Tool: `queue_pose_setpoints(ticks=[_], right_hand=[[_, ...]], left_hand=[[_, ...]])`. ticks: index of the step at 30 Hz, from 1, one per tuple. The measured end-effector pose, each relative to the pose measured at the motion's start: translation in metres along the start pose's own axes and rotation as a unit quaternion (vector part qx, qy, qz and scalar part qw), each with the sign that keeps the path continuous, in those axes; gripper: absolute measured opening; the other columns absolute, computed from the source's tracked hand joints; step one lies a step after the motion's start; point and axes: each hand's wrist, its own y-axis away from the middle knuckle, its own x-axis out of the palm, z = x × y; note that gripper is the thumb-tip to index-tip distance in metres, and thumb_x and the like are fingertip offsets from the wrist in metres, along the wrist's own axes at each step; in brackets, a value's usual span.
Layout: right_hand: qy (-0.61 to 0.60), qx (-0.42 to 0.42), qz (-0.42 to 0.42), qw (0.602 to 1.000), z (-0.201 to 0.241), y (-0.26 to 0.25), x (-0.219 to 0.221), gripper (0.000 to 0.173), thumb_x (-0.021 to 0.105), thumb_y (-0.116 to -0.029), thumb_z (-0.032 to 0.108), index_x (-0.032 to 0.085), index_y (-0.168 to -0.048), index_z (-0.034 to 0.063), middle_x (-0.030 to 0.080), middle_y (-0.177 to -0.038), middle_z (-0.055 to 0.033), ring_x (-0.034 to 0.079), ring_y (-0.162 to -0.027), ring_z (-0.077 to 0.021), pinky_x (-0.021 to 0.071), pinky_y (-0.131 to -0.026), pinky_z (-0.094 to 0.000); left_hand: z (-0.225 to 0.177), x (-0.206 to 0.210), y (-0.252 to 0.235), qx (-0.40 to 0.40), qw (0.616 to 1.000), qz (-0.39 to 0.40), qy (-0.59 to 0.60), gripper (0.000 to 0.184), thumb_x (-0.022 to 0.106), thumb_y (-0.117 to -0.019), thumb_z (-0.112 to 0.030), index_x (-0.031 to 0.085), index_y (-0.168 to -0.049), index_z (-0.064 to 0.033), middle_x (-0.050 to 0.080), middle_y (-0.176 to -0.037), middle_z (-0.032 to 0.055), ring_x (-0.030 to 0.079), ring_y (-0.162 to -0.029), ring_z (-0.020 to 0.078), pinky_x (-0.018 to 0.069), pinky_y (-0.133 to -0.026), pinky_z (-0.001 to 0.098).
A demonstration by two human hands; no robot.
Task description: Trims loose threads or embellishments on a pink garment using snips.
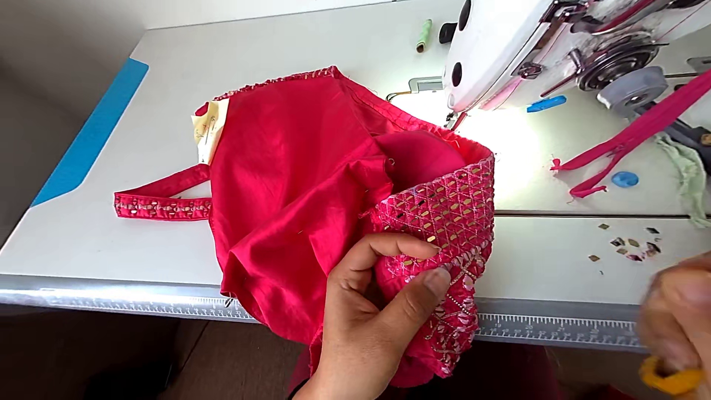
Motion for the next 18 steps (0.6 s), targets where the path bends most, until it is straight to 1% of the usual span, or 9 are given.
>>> queue_pose_setpoints(ticks=[1, 3, 4, 6, 8, 12, 14, 17, 18], right_hand=[[-0.078, 0.016, 0.066, 0.995, 0.011, 0.003, 0.007, 0.013, 0.054, -0.1070, 0.036, 0.056, -0.109, 0.0236, 0.058, -0.077, 0.0181, 0.051, -0.058, 0.0080, 0.0432, -0.051, -0.0099], [-0.208, 0.052, 0.170, 0.962, 0.029, 0.010, 0.026, 0.033, 0.044, -0.1058, 0.054, 0.063, -0.110, 0.0273, 0.066, -0.084, 0.0163, 0.058, -0.066, 0.0065, 0.0448, -0.056, -0.0105], [-0.251, 0.067, 0.217, 0.941, 0.037, 0.014, 0.036, 0.041, 0.039, -0.1058, 0.058, 0.064, -0.109, 0.0251, 0.065, -0.086, 0.0152, 0.058, -0.070, 0.0064, 0.0445, -0.059, -0.0111], [-0.316, 0.083, 0.287, 0.900, 0.046, 0.023, 0.054, 0.050, 0.032, -0.1085, 0.055, 0.063, -0.109, 0.0158, 0.059, -0.087, 0.0105, 0.054, -0.074, 0.0044, 0.0424, -0.063, -0.0142], [-0.365, 0.101, 0.309, 0.873, 0.050, 0.030, 0.070, 0.052, 0.028, -0.1110, 0.049, 0.060, -0.111, 0.0079, 0.054, -0.082, 0.0069, 0.050, -0.071, 0.0017, 0.0407, -0.062, -0.0164], [-0.423, 0.192, 0.262, 0.846, 0.043, 0.033, 0.084, 0.052, 0.031, -0.1098, 0.050, 0.062, -0.116, 0.0088, 0.056, -0.071, 0.0110, 0.050, -0.057, 0.0033, 0.0426, -0.050, -0.0150], [-0.430, 0.210, 0.267, 0.837, 0.038, 0.031, 0.082, 0.056, 0.030, -0.1092, 0.053, 0.065, -0.115, 0.0092, 0.059, -0.069, 0.0105, 0.052, -0.052, 0.0029, 0.0443, -0.046, -0.0158], [-0.439, 0.216, 0.296, 0.820, 0.037, 0.029, 0.080, 0.054, 0.033, -0.1085, 0.053, 0.064, -0.116, 0.0093, 0.058, -0.071, 0.0117, 0.048, -0.052, 0.0050, 0.0393, -0.045, -0.0133], [-0.444, 0.217, 0.302, 0.815, 0.037, 0.029, 0.080, 0.052, 0.035, -0.1085, 0.052, 0.063, -0.116, 0.0093, 0.056, -0.071, 0.0121, 0.047, -0.052, 0.0052, 0.0384, -0.045, -0.0128]], left_hand=[[0.000, 0.000, 0.000, -0.002, 1.000, -0.003, 0.001, 0.016, 0.067, -0.0964, -0.007, 0.071, -0.112, -0.0091, 0.071, -0.093, 0.0043, 0.070, -0.083, 0.0060, 0.0606, -0.077, 0.0233], [0.000, 0.001, -0.001, -0.011, 1.000, -0.017, 0.001, 0.013, 0.067, -0.0966, -0.007, 0.072, -0.109, -0.0086, 0.072, -0.089, 0.0049, 0.070, -0.079, 0.0063, 0.0606, -0.074, 0.0233], [0.000, 0.002, -0.001, -0.014, 1.000, -0.019, 0.002, 0.013, 0.067, -0.0960, -0.005, 0.072, -0.108, -0.0082, 0.072, -0.090, 0.0054, 0.070, -0.079, 0.0069, 0.0607, -0.074, 0.0238], [0.000, 0.001, -0.001, -0.016, 1.000, -0.013, 0.014, 0.018, 0.067, -0.0951, -0.002, 0.070, -0.112, -0.0080, 0.071, -0.096, 0.0065, 0.071, -0.083, 0.0084, 0.0611, -0.076, 0.0247], [-0.001, 0.001, -0.001, -0.022, 0.999, -0.008, 0.034, 0.030, 0.066, -0.0947, 0.001, 0.064, -0.122, -0.0099, 0.071, -0.105, 0.0073, 0.072, -0.089, 0.0090, 0.0612, -0.080, 0.0244], [-0.001, 0.003, -0.001, -0.030, 0.997, -0.015, 0.063, 0.049, 0.064, -0.0936, 0.007, 0.053, -0.136, -0.0147, 0.069, -0.117, 0.0079, 0.071, -0.100, 0.0103, 0.0598, -0.087, 0.0252], [-0.002, 0.003, -0.001, -0.034, 0.997, -0.015, 0.073, 0.052, 0.064, -0.0936, 0.008, 0.051, -0.139, -0.0162, 0.070, -0.117, 0.0079, 0.072, -0.097, 0.0102, 0.0602, -0.084, 0.0245], [-0.002, 0.002, -0.001, -0.038, 0.996, -0.005, 0.083, 0.053, 0.064, -0.0942, 0.007, 0.050, -0.140, -0.0166, 0.068, -0.119, 0.0079, 0.072, -0.096, 0.0101, 0.0602, -0.084, 0.0237], [-0.002, 0.002, -0.001, -0.041, 0.995, -0.005, 0.087, 0.054, 0.064, -0.0943, 0.007, 0.049, -0.140, -0.0173, 0.070, -0.115, 0.0080, 0.072, -0.090, 0.0084, 0.0600, -0.080, 0.0217]])
